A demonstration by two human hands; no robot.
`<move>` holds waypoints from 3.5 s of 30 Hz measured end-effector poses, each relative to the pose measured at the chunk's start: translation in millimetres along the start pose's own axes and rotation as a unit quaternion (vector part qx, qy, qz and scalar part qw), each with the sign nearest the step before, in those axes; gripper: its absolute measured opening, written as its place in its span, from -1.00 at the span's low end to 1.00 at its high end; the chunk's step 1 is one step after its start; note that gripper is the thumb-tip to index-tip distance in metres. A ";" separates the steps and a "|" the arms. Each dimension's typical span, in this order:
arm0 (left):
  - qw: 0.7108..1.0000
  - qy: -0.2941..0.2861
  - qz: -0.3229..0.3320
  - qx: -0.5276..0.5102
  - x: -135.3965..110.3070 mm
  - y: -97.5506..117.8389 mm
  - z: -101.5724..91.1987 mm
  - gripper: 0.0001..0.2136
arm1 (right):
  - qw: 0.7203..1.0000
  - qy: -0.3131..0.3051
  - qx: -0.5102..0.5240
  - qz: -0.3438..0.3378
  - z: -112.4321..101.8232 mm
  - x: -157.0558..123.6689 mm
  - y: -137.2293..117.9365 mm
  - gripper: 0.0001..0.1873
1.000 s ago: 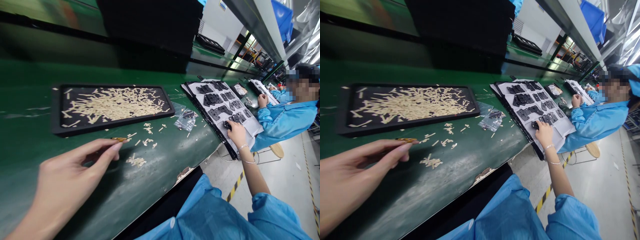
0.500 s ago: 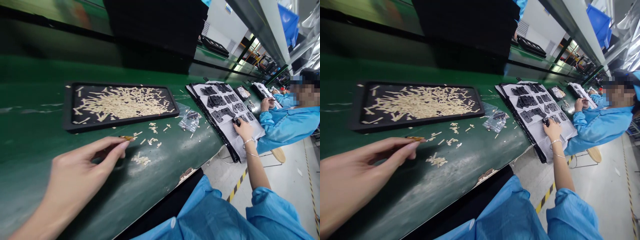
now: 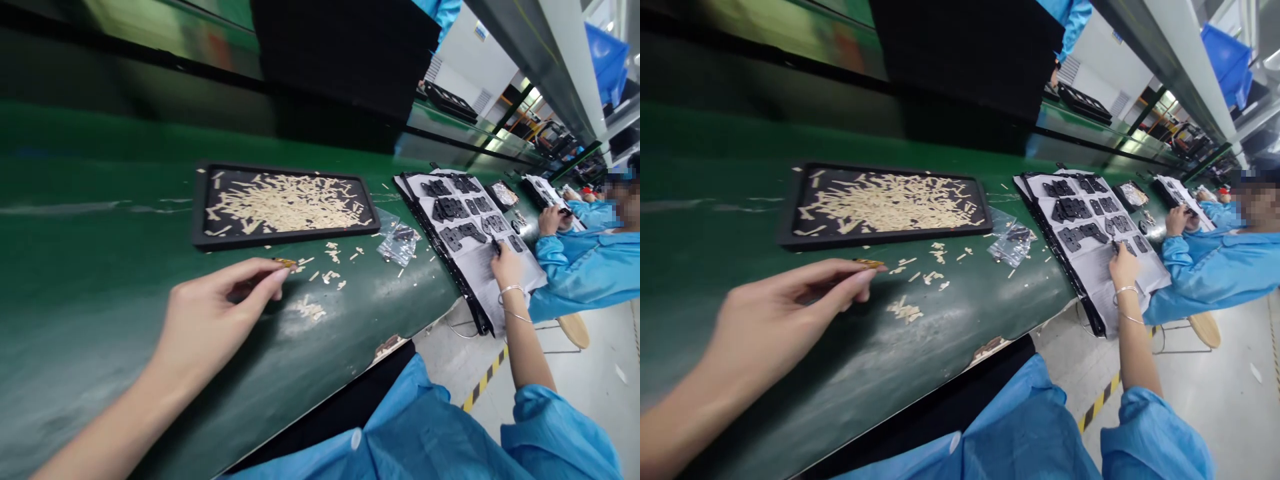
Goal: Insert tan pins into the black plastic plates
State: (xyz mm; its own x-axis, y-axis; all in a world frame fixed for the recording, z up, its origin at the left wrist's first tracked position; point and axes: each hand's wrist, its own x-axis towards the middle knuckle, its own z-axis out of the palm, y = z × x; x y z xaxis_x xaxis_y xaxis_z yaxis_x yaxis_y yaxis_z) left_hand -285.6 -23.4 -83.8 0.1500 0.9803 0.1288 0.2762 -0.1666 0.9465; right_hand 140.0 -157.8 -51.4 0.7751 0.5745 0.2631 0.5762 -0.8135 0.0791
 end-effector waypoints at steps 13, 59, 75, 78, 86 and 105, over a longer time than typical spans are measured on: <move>0.929 0.222 0.136 -0.263 19.0 20.7 -44.5 -0.95 | 0.642 -0.368 0.623 -0.253 -41.4 -118.9 -219.9 -0.64; 0.840 -0.373 -0.204 -0.338 -10.3 -5.7 2.4 -0.63 | 0.591 0.038 0.510 -0.624 -41.2 -141.7 -212.4 -0.85; 0.903 -0.311 -0.144 -0.261 -2.6 2.6 4.1 -0.75 | 0.488 -0.575 0.617 -0.225 -37.9 -132.8 -216.1 -0.81; 0.957 -0.250 -0.099 -0.113 5.2 8.1 -13.0 -0.76 | 0.502 -0.569 0.617 -0.206 -37.0 -131.1 -218.5 -0.78; 0.883 -0.106 -0.077 0.450 27.7 -2.0 -73.4 -0.55 | 0.535 -0.540 0.624 -0.178 -25.4 -121.3 -224.5 -0.76; 0.932 -0.173 -0.060 0.313 27.3 -4.2 -75.6 -0.79 | 0.506 -0.568 0.624 -0.177 -34.4 -126.1 -223.5 -0.78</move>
State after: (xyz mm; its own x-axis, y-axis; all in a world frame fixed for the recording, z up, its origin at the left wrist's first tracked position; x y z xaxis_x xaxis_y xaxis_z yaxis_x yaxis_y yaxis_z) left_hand -354.4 12.1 -61.9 0.3500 0.9207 -0.1726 0.7945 -0.1942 0.5753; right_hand -95.4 -51.5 -69.2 -0.1931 0.9227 -0.3337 -0.1040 -0.3574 -0.9281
